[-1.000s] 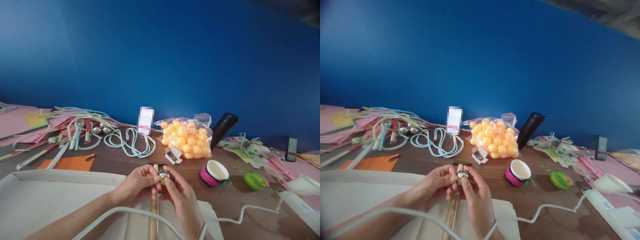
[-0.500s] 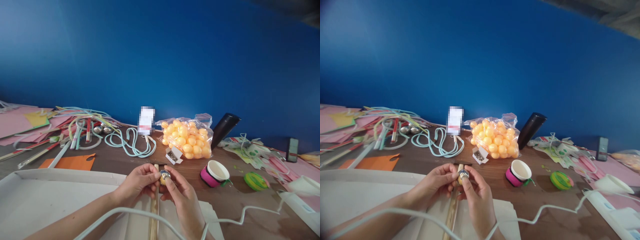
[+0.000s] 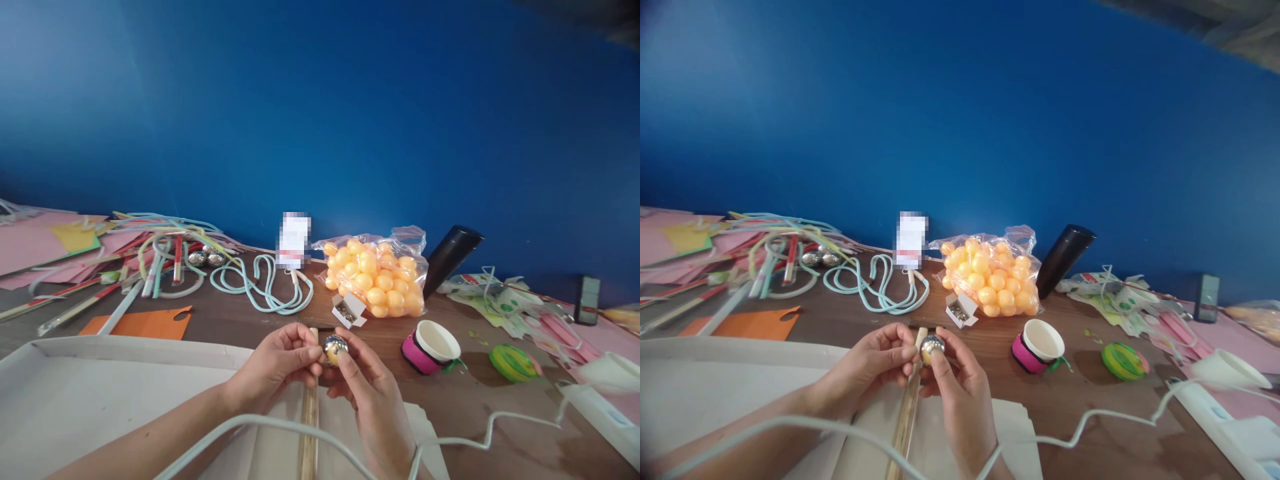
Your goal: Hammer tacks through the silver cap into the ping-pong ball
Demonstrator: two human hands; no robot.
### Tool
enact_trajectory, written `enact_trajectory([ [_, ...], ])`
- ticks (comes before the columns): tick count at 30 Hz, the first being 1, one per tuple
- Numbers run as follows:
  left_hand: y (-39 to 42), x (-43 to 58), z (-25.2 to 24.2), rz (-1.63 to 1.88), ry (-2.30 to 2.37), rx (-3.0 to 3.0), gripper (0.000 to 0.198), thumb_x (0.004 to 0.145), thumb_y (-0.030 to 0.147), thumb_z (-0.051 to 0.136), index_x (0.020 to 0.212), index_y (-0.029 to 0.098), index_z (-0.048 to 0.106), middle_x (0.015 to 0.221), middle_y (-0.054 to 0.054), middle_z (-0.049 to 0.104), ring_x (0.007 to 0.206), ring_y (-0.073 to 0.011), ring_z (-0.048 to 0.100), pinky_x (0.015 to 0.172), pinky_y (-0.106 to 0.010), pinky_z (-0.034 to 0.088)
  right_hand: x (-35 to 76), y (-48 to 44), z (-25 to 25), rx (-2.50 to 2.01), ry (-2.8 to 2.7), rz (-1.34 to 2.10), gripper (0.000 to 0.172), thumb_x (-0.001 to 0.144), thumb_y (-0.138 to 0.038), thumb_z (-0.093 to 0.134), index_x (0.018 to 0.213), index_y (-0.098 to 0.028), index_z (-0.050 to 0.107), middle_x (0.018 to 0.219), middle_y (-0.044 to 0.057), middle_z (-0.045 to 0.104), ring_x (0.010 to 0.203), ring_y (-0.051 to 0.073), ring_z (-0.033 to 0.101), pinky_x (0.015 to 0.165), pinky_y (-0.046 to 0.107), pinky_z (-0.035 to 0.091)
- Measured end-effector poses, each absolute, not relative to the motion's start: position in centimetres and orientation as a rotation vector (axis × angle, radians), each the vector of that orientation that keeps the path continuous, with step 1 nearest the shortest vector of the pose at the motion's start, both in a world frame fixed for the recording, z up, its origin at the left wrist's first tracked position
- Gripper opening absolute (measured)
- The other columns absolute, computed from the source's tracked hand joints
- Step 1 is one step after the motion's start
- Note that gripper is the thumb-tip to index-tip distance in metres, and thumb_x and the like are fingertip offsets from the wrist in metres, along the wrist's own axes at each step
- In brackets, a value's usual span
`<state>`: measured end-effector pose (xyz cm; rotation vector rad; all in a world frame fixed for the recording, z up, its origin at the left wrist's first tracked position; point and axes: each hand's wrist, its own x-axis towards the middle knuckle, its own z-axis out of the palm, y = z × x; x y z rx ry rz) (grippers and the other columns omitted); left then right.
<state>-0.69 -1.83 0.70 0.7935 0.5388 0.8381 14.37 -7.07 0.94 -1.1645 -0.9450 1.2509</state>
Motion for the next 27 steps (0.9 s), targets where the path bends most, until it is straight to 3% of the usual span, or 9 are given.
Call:
enact_trajectory([
  [8,-1.95,-0.7,0.85,0.792,0.583,0.797,0.017,0.071,0.024,0.069,0.077,0.011,0.06,0.068,-0.003,0.062,0.056,-0.008,0.057,0.049,-0.018,0.045,14.31,-7.17,1.4,-1.209,-1.0,1.19,0.034,0.083,-0.035,0.057,0.115,-0.022,0.056,0.103,0.009,0.065,0.075,0.02,0.063,0.056,0.026,0.051],
  [27,-2.0,-0.73,0.52,0.739,0.512,0.8,0.014,0.077,0.023,0.062,0.083,0.014,0.052,0.07,-0.003,0.065,0.045,-0.0045,0.053,0.04,-0.013,0.043,14.13,-7.22,0.97,-1.239,-1.109,1.17,0.033,0.085,-0.036,0.055,0.115,-0.022,0.055,0.081,0.002,0.064,0.064,0.014,0.056,0.056,0.025,0.052],
])
